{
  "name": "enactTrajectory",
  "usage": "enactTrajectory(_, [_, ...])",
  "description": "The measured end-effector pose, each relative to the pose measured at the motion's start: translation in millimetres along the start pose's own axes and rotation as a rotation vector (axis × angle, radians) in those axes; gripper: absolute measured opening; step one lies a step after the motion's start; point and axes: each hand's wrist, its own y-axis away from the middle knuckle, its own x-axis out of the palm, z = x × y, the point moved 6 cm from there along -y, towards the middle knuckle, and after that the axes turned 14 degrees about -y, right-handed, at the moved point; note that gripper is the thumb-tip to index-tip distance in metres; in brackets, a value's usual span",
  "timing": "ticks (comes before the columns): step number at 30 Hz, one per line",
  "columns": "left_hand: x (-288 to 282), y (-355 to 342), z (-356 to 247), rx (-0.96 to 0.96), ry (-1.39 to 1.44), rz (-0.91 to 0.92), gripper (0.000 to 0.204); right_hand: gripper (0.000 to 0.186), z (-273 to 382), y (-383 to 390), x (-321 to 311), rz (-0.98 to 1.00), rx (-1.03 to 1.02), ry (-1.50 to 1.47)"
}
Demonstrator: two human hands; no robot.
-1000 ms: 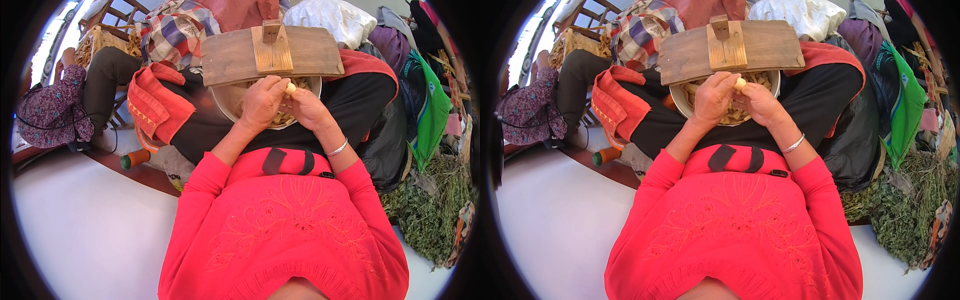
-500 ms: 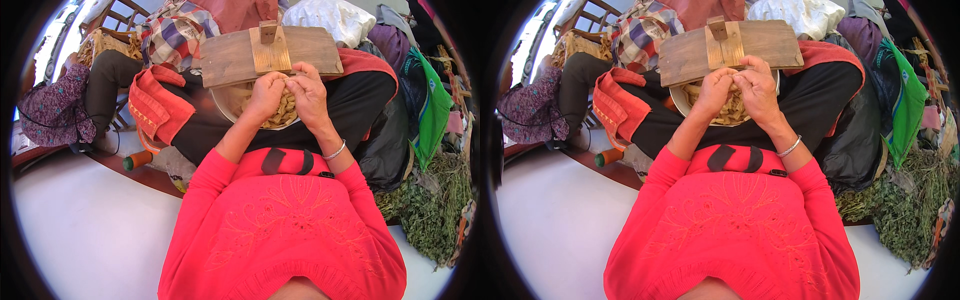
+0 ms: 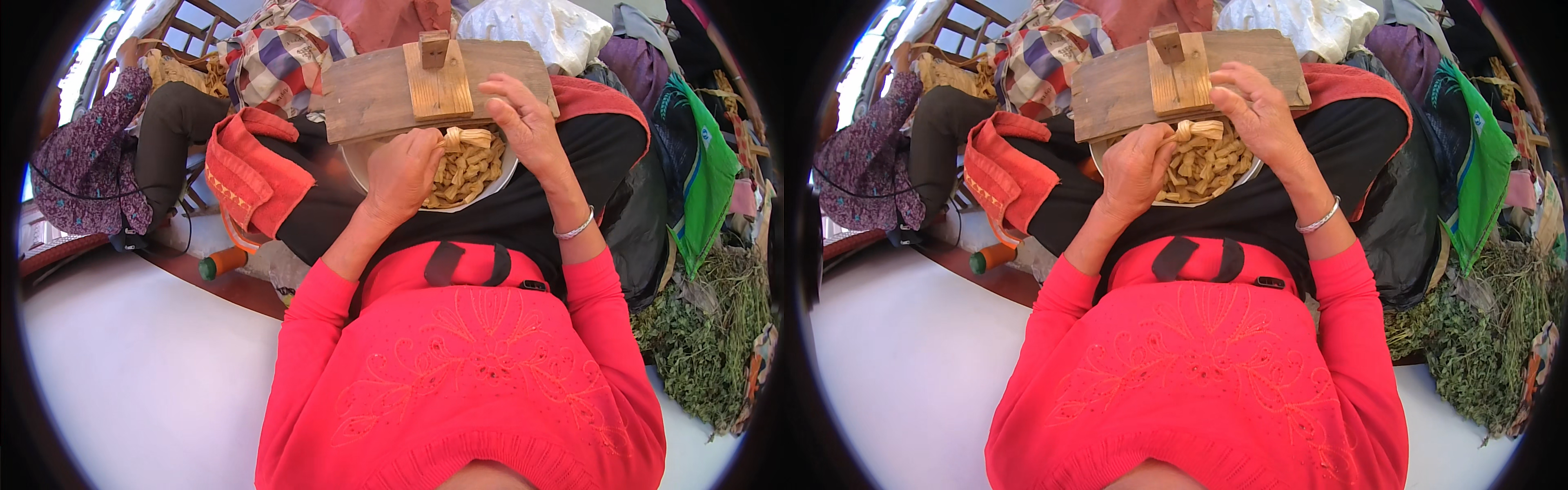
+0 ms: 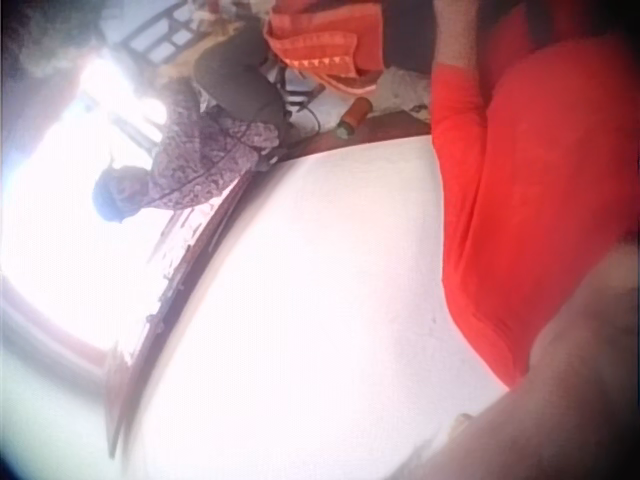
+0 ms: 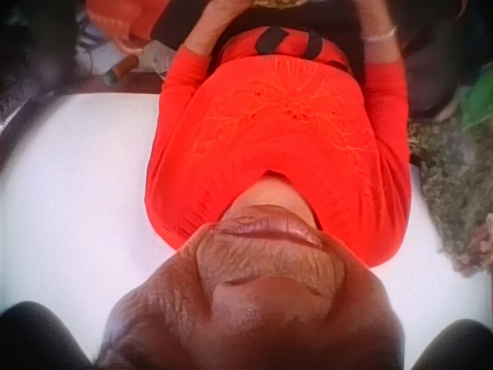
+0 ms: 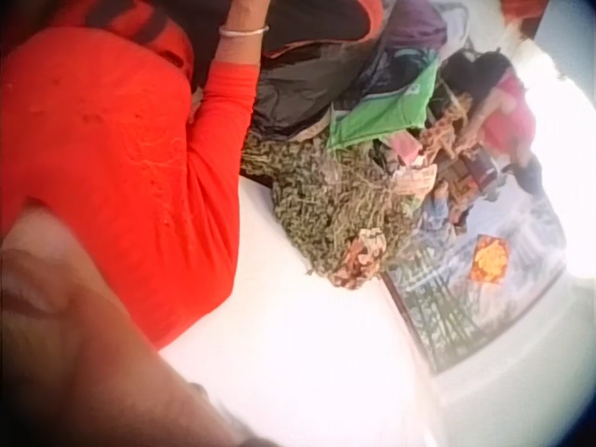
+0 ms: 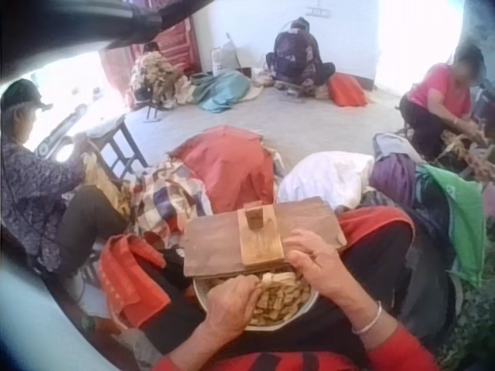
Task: The person shreds and bundles dried yellow leaves by hand while sitting on the floor, using a wooden board and a bowl to collect the pieces.
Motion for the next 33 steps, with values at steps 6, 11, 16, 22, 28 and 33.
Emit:
enactTrajectory(6, [4,-13,-7,0.079,0.099,-0.034,0.016,0.025,-10,-2,33,0.367,0.507,-0.282])
enactTrajectory(11, [25,-7,16,-0.206,0.528,0.283,0.009,0.015,-21,1,30,0.553,0.575,-0.216])
enactTrajectory(16, [43,-1,31,-0.461,1.038,0.454,0.008,0.019,-12,-1,15,0.335,0.434,-0.114])
enactTrajectory(22, [48,-2,39,-0.542,1.076,0.407,0.009,0.025,11,-7,4,0.061,0.047,-0.018])
enactTrajectory(28, [48,-9,32,-0.624,1.180,0.556,0.010,0.019,-15,2,25,0.297,0.480,-0.299])
enactTrajectory(33, [45,-19,40,-0.557,1.134,0.602,0.010,0.016,-23,-8,23,0.241,0.458,-0.352])
